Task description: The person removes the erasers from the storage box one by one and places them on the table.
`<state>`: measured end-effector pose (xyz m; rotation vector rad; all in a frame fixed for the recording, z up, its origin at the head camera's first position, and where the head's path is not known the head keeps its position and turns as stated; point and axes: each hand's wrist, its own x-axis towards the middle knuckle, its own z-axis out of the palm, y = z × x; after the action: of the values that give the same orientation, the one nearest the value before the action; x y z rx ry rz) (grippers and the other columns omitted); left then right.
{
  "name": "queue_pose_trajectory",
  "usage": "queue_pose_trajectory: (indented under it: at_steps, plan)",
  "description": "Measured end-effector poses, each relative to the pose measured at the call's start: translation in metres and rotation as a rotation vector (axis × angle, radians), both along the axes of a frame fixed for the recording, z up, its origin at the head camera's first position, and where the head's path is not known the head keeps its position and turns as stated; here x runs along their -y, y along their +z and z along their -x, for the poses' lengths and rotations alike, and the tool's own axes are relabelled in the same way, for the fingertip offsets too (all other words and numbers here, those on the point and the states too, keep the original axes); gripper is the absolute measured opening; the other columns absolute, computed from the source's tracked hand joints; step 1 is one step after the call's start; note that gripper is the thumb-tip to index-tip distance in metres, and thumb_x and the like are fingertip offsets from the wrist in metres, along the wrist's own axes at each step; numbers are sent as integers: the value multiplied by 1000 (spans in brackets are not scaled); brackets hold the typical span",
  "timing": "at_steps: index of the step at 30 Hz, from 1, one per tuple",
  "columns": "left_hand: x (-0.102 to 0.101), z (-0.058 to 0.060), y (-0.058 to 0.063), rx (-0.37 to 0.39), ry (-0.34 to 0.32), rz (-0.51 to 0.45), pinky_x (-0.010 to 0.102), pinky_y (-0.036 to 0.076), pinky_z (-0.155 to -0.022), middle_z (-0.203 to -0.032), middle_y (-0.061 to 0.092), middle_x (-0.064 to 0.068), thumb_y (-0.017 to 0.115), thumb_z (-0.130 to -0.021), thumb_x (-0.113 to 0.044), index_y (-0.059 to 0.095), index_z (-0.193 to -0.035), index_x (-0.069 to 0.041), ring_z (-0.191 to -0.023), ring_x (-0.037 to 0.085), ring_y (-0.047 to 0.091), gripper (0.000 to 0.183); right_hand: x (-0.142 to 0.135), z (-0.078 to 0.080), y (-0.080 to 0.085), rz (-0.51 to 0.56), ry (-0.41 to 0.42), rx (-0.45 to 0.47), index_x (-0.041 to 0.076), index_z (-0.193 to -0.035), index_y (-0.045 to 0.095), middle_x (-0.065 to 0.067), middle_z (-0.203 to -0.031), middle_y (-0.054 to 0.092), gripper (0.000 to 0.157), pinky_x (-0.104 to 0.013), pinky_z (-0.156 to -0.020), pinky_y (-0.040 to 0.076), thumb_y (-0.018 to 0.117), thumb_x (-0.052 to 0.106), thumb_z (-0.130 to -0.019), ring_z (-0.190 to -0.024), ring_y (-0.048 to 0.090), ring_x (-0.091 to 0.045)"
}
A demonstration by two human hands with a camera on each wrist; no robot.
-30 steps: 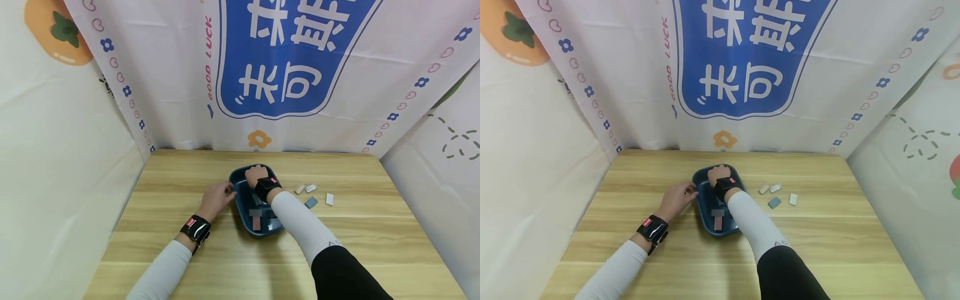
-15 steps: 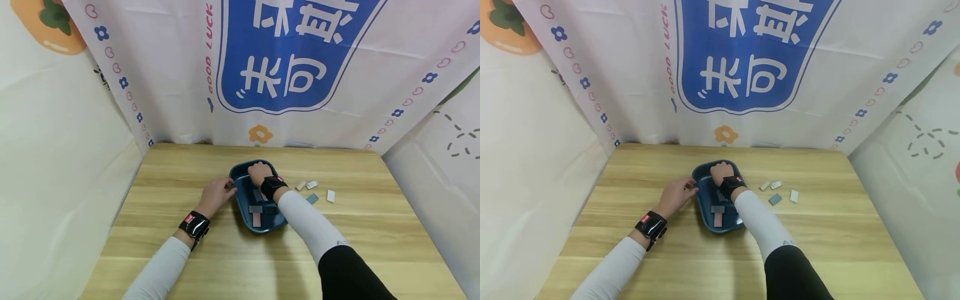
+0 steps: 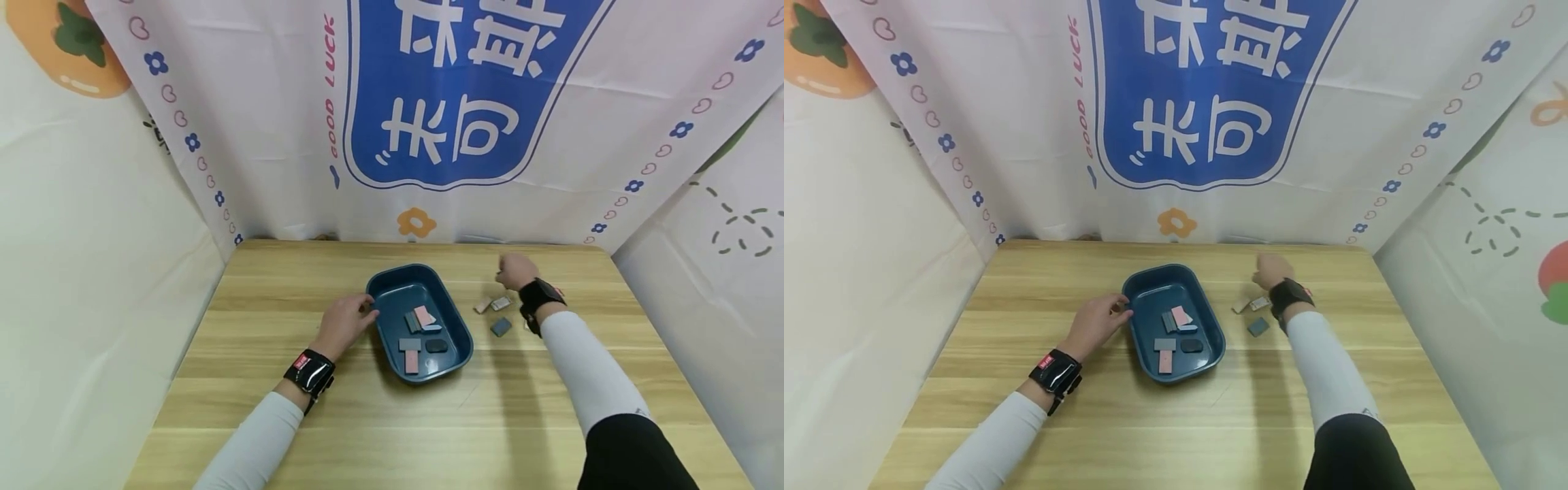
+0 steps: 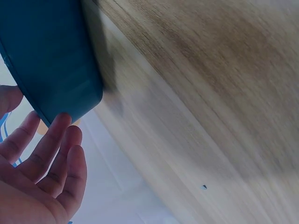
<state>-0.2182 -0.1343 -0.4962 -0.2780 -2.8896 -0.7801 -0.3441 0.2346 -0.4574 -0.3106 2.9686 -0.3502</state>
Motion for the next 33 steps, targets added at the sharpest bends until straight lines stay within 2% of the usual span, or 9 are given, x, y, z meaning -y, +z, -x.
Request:
queue_pose_trajectory:
  at_steps: [3,6,10,13,16,20,26,29,33]
  plan:
    - [0,-1,-1,-17,-15,6,34,54,-71,-97,73,4,71,-89,-26,70,-109,-10,-87,18,67,25,-34,-6,-21,-17,-61,5,0,-83,63,-14,-77,65,10,-36,-56,45,62,10,-83,-70,59,-27]
    - [-1,-2,-2,-29,-38,17,34,55,-72,-97,74,4,72,-89,-25,70,-108,-10,-86,19,68,25,-51,-18,-40,-27,-98,33,-1,-82,65,-15,-76,63,12,-35,-54,43,62,10,-85,-67,55,-26]
    - [0,-4,-2,-31,-54,28,35,55,-72,-96,74,4,72,-88,-25,70,-107,-9,-86,19,68,25,-55,-33,-59,-17,-97,71,-3,-89,70,-21,-85,69,19,-40,-62,51,63,14,-89,-73,62,-31]
    - [0,-5,-1,-22,-60,30,34,55,-71,-97,74,4,72,-89,-25,69,-108,-10,-86,19,68,25,-53,-39,-62,-15,-89,63,-5,-96,69,-25,-98,70,23,-47,-73,54,63,17,-90,-84,65,-37]
    - [1,-5,1,-10,-54,16,33,54,-68,-97,74,4,71,-89,-26,69,-108,-10,-85,18,68,25,-48,-38,-51,-22,-74,41,-9,-107,65,-30,-108,67,29,-52,-81,53,61,14,-90,-95,64,-45]
    - [6,-3,3,-10,-27,0,30,53,-64,-97,74,4,71,-89,-26,69,-109,-10,-82,17,67,26,-29,-26,-27,-7,-25,-28,-10,-119,60,-33,-117,63,39,-56,-85,51,62,15,-90,-104,60,-49]
    - [12,1,6,-18,1,8,31,54,-67,-97,74,4,70,-90,-26,69,-110,-11,-83,18,68,25,27,-10,13,68,106,-218,-4,-118,64,-25,-103,70,37,-49,-77,54,66,18,-89,-90,67,-37]
    - [10,0,5,-9,12,20,31,54,-68,-97,74,4,71,-89,-26,69,-109,-10,-83,18,67,26,62,-14,23,103,199,-284,-2,-115,67,-21,-99,72,34,-46,-76,54,68,18,-87,-88,67,-33]
    - [4,0,2,26,-9,15,31,54,-69,-99,73,4,70,-90,-28,68,-112,-9,-85,17,67,29,102,-33,26,95,285,-238,0,-113,68,-17,-101,72,34,-46,-80,53,73,19,-86,-91,66,-32]
